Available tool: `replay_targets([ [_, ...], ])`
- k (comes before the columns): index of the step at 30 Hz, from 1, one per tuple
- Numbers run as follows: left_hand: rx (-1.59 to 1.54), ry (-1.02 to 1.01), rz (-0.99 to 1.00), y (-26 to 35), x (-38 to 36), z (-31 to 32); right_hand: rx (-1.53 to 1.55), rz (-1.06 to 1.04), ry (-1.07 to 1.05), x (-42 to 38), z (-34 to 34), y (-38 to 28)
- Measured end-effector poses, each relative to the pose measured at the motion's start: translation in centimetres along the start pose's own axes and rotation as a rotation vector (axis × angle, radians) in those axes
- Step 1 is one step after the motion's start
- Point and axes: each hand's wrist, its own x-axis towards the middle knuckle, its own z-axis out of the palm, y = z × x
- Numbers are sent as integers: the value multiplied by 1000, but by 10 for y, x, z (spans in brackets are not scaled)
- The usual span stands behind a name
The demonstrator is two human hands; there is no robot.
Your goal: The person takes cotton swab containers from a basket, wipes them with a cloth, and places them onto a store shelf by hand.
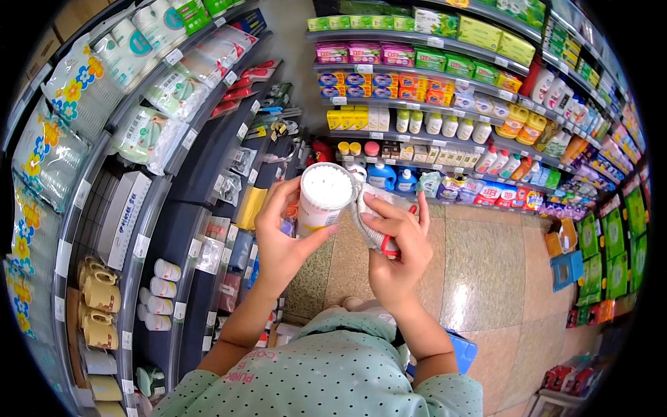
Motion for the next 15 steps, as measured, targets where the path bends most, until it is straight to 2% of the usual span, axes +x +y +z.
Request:
replay_targets([
  [2,25,31,-46,-1,-5,0,-10,-66,-17,1,5,-1],
  [8,-196,88,-119,2,-20,-12,6,-245,-57,6,19,0],
  [12,-303,148,-237,10,-25,-26,76,-265,-98,9,31,4],
  [15,-258,152,-278,14,-27,-38,147,-236,-152,10,41,8],
])
